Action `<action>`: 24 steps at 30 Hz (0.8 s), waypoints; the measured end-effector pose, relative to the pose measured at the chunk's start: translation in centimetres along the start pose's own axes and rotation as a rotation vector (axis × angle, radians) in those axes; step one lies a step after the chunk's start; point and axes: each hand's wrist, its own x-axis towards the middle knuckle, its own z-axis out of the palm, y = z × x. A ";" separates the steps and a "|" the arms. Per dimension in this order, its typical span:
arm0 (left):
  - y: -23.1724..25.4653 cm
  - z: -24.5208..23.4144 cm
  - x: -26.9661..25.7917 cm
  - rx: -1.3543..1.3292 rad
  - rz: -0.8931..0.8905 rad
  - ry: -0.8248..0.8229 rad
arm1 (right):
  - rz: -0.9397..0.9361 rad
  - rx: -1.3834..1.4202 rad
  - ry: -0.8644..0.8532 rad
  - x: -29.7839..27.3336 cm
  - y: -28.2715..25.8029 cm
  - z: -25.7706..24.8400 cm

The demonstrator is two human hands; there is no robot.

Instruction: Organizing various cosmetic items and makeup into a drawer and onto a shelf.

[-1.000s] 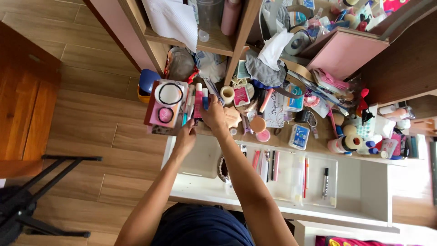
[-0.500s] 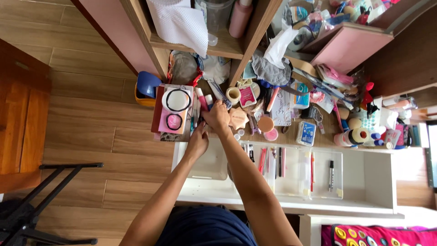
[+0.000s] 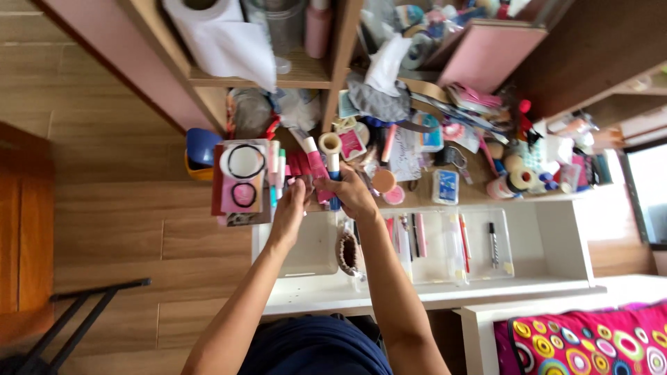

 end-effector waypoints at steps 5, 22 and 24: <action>0.9 3.6 -0.3 -0.222 -0.049 -0.160 | 0.058 0.145 0.040 -4.2 -0.2 -2.7; -0.8 19.1 -4.6 -0.214 0.000 -0.312 | -0.001 0.441 0.188 -16.2 -3.8 -18.7; -1.9 20.5 -4.5 -0.130 0.071 -0.320 | -0.061 0.473 0.153 -17.1 -3.7 -20.8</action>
